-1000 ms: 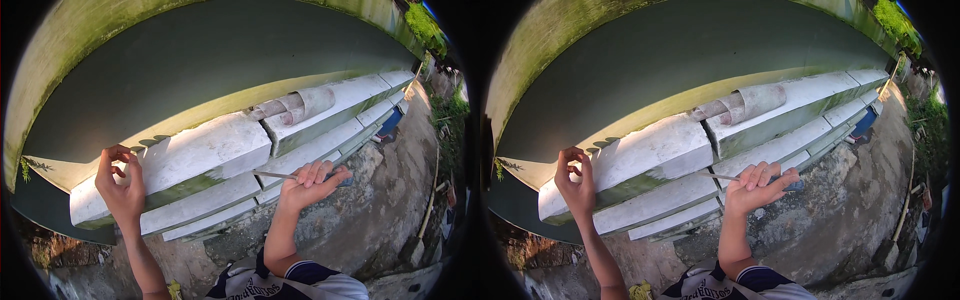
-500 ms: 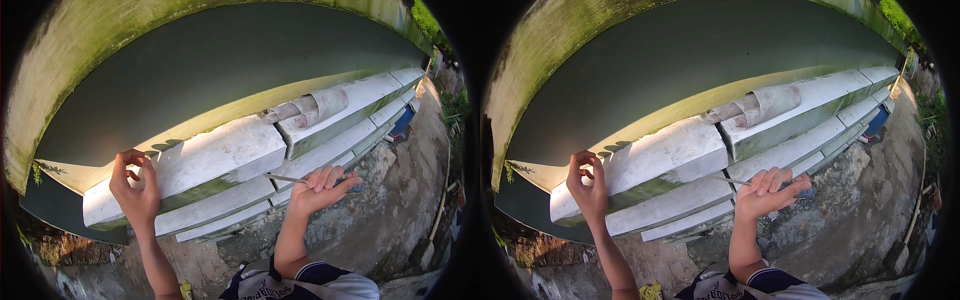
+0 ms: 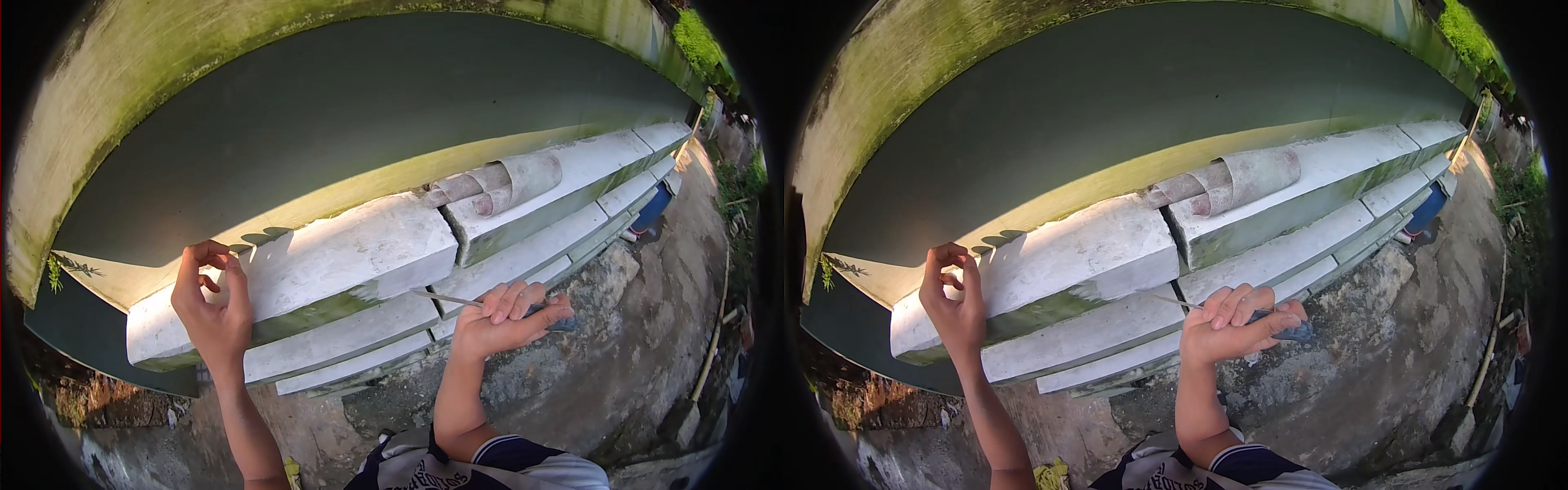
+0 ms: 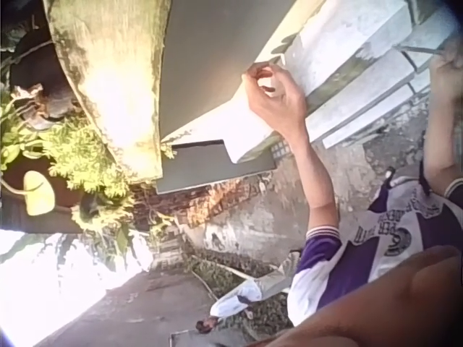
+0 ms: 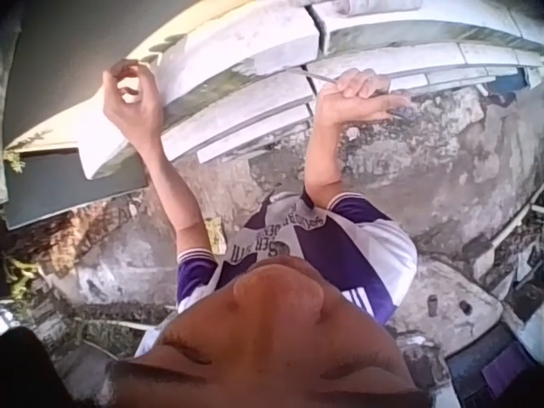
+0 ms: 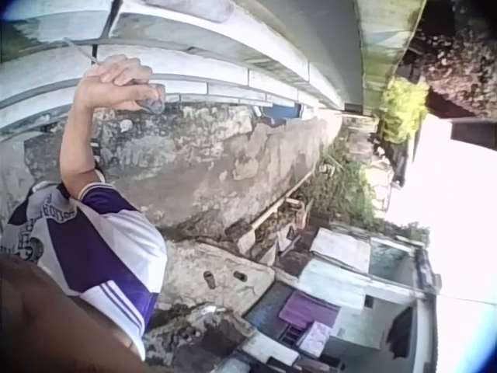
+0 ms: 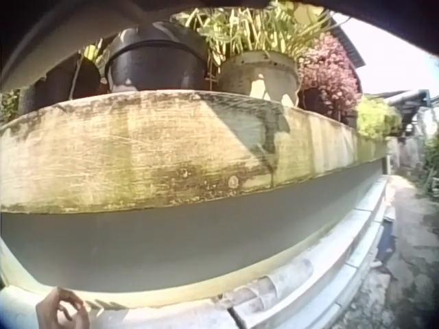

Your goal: Using a knife to scrape old paint or residue from an exterior wall ledge.

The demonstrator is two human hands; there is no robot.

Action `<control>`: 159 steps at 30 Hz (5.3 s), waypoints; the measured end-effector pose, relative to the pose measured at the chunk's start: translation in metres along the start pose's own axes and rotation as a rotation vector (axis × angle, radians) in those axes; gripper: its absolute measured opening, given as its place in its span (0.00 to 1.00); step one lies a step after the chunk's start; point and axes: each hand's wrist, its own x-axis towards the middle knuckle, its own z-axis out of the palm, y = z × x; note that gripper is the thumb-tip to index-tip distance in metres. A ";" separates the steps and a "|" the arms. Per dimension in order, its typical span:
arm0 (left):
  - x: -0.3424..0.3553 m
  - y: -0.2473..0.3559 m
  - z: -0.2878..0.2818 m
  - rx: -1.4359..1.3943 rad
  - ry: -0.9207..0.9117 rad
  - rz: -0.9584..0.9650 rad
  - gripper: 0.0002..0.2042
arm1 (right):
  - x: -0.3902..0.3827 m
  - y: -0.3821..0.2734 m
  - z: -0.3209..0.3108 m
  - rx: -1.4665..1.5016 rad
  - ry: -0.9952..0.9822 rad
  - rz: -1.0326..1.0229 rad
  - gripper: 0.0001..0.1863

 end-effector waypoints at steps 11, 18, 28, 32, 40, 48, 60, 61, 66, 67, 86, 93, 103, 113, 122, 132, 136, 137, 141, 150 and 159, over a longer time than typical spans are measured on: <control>-0.003 -0.002 -0.003 0.000 -0.030 -0.007 0.10 | 0.007 -0.004 -0.011 -0.023 -0.060 -0.015 0.18; -0.001 0.000 0.000 0.000 0.014 -0.029 0.11 | 0.008 -0.001 -0.010 0.004 -0.016 0.075 0.18; -0.001 -0.001 -0.001 -0.008 0.004 -0.047 0.11 | 0.004 -0.001 -0.008 -0.011 0.061 0.085 0.19; -0.001 -0.002 -0.001 0.005 -0.030 -0.019 0.09 | -0.019 0.011 0.002 -0.094 -0.046 0.137 0.18; -0.002 -0.005 -0.005 0.002 -0.014 -0.009 0.10 | -0.007 0.006 -0.004 -0.031 -0.002 0.081 0.17; -0.001 -0.002 -0.004 -0.012 -0.029 -0.028 0.09 | -0.007 0.007 -0.009 -0.064 -0.042 0.093 0.18; -0.001 0.001 -0.004 -0.013 -0.021 -0.020 0.09 | -0.004 0.005 0.002 -0.127 0.097 0.152 0.19; -0.001 0.000 -0.005 -0.014 -0.020 -0.017 0.09 | -0.002 0.002 -0.002 -0.133 0.073 0.106 0.19; -0.002 -0.002 -0.005 -0.011 -0.023 -0.021 0.10 | -0.001 0.007 0.004 -0.076 0.131 0.139 0.16; -0.001 -0.002 -0.005 -0.006 -0.023 -0.011 0.10 | 0.000 0.006 0.003 -0.077 0.129 0.141 0.16; 0.001 0.001 -0.004 -0.028 0.000 -0.074 0.12 | 0.013 0.009 -0.021 -0.048 0.067 0.179 0.26; 0.002 0.002 -0.003 -0.030 -0.001 -0.076 0.12 | 0.005 0.001 -0.017 -0.056 0.050 0.058 0.27; 0.002 0.004 -0.002 -0.016 -0.012 -0.083 0.11 | 0.000 0.005 -0.017 -0.065 0.030 0.114 0.24; 0.002 0.001 -0.002 -0.009 0.024 -0.096 0.10 | -0.004 -0.002 -0.009 -0.075 -0.003 0.011 0.22; 0.001 0.006 -0.001 0.014 0.002 -0.096 0.09 | -0.003 0.004 -0.011 -0.105 0.014 0.009 0.16; -0.002 0.006 0.000 0.017 -0.006 -0.097 0.08 | 0.003 -0.003 -0.017 0.016 0.023 0.053 0.17; 0.003 0.003 0.000 0.036 -0.013 -0.073 0.08 | -0.006 0.006 -0.006 -0.104 0.078 0.019 0.16; 0.001 0.004 -0.001 0.040 -0.013 -0.075 0.08 | -0.003 0.003 -0.011 -0.106 0.078 0.023 0.16; 0.003 0.005 -0.002 0.030 -0.003 -0.085 0.08 | -0.009 0.009 -0.012 -0.073 0.047 0.057 0.16; 0.002 0.003 0.000 0.012 0.003 -0.093 0.08 | -0.022 0.016 -0.011 -0.144 0.003 0.139 0.15; 0.003 0.002 0.001 0.014 -0.004 -0.088 0.07 | -0.003 0.000 -0.015 -0.082 -0.017 0.026 0.15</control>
